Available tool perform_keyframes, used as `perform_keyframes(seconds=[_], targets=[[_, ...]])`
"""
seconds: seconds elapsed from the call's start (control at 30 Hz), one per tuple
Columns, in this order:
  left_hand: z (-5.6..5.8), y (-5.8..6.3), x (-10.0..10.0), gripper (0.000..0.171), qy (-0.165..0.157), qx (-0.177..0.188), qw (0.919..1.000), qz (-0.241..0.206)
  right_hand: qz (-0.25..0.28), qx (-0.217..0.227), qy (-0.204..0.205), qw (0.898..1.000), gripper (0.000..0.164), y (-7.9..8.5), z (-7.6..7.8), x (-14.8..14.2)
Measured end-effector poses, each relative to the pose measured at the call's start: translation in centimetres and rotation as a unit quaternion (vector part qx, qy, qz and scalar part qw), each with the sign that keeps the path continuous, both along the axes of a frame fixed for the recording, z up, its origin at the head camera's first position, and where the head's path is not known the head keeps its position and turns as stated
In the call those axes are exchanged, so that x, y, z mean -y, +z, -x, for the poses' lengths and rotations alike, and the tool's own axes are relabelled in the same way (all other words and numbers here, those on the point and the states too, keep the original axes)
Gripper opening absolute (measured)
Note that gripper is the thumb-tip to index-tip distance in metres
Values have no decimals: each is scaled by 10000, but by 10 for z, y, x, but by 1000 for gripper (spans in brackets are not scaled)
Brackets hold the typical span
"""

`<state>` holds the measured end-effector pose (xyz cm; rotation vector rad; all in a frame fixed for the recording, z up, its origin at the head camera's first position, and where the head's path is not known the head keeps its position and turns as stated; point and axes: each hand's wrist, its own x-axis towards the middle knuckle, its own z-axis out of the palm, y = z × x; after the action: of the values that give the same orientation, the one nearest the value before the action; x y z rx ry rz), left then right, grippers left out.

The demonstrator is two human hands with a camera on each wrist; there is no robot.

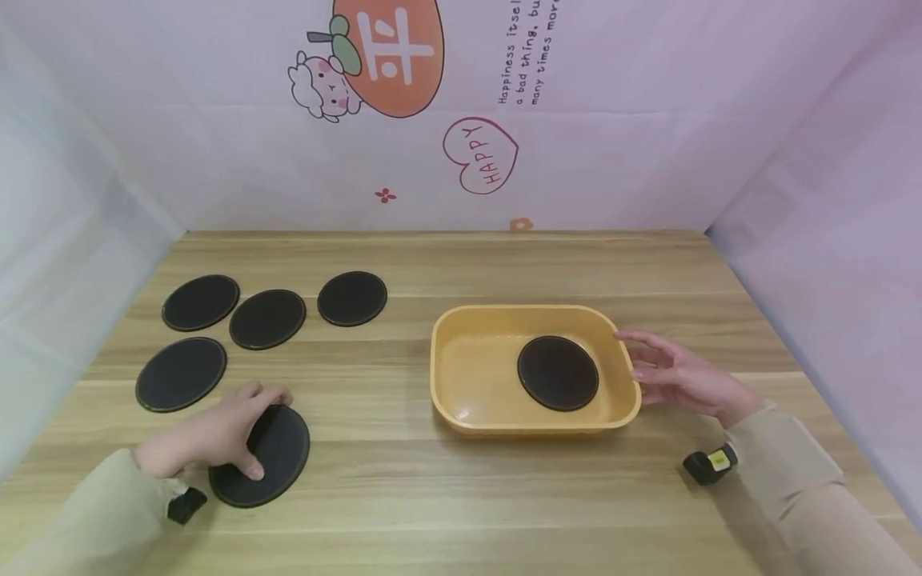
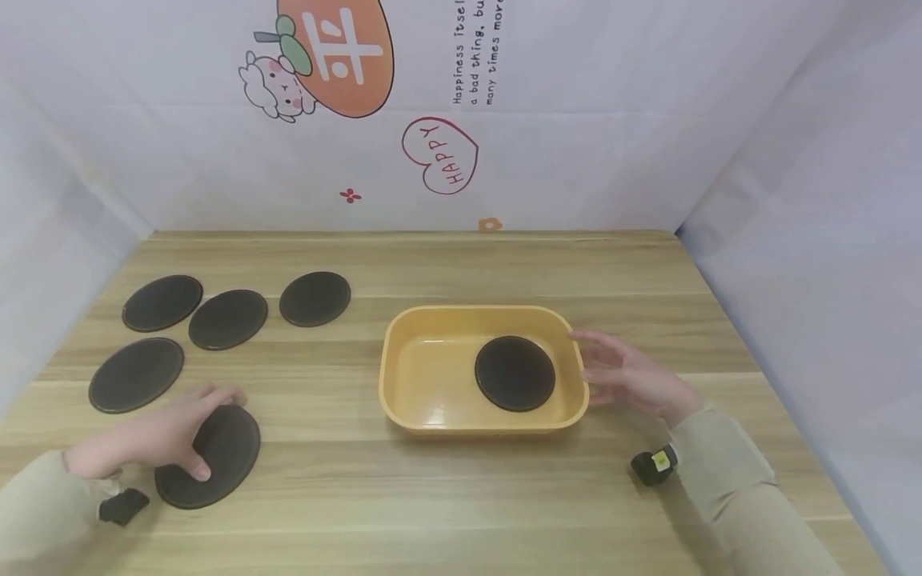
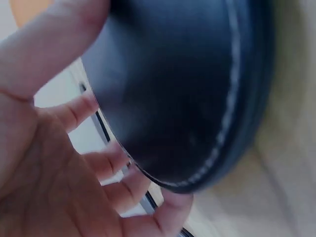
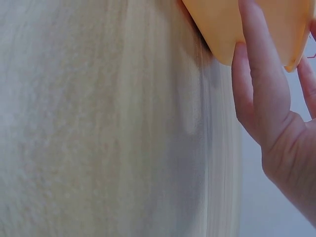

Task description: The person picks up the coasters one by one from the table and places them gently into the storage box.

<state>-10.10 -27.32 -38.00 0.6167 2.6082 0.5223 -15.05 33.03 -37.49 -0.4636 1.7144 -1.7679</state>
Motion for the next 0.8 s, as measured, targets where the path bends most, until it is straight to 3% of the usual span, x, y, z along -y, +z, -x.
perform_keyframes(seconds=[0.13, 0.33, 0.57, 0.8], targets=[[12, 7, 12, 72, -142, 540, 9978, -356, 7, -52, 35, 10000, 52, 1, 1, 0], [29, 20, 21, 41, -252, 1557, 9848, -730, 0, -42, 43, 10000, 52, 1, 0, 0], [37, 20, 32, 47, -175, 2177, 9664, -1358, -72, -27, -32, 10000, 51, 2, 0, 1], [47, 18, 43, 51, -54, 2573, 9527, -1615, -142, -11, -67, 9999, 51, 3, 1, 1]])
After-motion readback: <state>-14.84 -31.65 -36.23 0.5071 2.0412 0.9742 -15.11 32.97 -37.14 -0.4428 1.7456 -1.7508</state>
